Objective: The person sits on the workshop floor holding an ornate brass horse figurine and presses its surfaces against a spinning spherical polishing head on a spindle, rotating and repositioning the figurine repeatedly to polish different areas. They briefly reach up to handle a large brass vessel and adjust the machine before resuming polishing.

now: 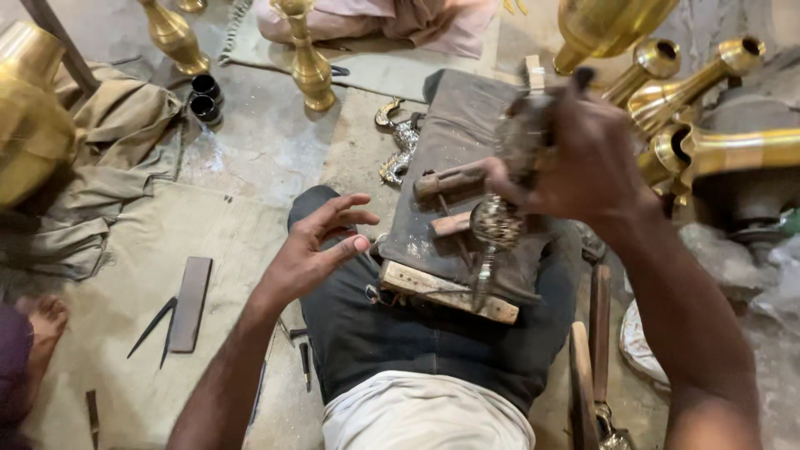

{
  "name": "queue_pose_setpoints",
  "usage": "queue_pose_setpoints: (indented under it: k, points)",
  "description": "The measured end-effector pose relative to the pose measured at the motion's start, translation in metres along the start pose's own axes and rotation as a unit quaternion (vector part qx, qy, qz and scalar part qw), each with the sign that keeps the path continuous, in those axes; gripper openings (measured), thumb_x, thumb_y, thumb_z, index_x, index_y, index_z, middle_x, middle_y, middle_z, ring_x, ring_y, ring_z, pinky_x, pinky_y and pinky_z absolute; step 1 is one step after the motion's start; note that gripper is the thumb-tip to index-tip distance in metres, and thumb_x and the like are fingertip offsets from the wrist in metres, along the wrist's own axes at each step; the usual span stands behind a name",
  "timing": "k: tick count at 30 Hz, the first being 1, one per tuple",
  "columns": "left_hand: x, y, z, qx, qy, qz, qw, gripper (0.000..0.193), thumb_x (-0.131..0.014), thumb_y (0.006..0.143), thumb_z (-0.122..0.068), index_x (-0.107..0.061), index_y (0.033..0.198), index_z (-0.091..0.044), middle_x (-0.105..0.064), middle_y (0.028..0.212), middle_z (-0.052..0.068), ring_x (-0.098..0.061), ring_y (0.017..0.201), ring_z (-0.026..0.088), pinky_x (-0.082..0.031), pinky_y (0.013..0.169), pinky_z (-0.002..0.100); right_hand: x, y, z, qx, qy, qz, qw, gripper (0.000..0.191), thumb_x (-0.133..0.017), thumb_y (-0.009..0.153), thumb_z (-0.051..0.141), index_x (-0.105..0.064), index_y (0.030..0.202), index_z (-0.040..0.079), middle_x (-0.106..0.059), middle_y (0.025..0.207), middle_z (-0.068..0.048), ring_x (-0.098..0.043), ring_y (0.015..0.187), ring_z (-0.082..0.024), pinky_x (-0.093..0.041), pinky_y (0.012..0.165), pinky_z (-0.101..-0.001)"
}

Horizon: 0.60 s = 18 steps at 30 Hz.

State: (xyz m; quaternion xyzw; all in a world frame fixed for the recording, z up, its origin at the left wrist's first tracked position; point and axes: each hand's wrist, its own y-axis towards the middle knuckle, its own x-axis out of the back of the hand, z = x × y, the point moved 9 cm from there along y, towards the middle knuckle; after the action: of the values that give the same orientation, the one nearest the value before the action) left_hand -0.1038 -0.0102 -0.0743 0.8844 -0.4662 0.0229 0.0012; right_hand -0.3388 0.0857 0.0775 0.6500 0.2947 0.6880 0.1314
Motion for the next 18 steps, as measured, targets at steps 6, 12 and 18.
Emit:
queue_pose_setpoints:
  k: [6,12,18]
  points:
    - [0.006,-0.001,-0.028,-0.043,0.042,-0.028,0.998,0.069,-0.078,0.088,-0.021,-0.051,0.149,-0.008,-0.069,0.134,0.008,-0.067,0.113,0.018,-0.057,0.104,0.036,-0.039,0.041,0.038,0.111,-0.098,0.112,0.983,0.048,-0.069,0.096,0.044,-0.054,0.117,0.004,-0.068,0.075,-0.010,-0.063,0.059,-0.020,-0.059,0.078,-0.0436]
    - [0.032,-0.039,-0.097,-0.286,0.329,-0.186,0.881,0.087,-0.079,0.093,-0.030,-0.029,0.160,-0.007,-0.027,0.158,0.012,-0.034,0.146,0.037,-0.040,0.121,0.047,-0.068,0.049,0.110,0.284,-0.228,0.141,0.920,0.029,-0.055,0.100,0.035,-0.054,0.121,0.016,-0.071,0.087,-0.013,-0.067,0.058,-0.022,-0.057,0.071,-0.0401]
    - [-0.022,-0.052,-0.066,-0.371,0.651,-0.090,0.656,0.077,-0.081,0.084,-0.021,-0.048,0.146,-0.050,-0.028,0.161,0.004,-0.039,0.145,0.037,-0.043,0.119,0.050,-0.140,0.020,0.156,0.344,-0.173,0.278,0.880,0.033,-0.049,0.104,0.034,-0.054,0.127,0.011,-0.069,0.088,-0.017,-0.067,0.057,-0.023,-0.053,0.067,-0.0416]
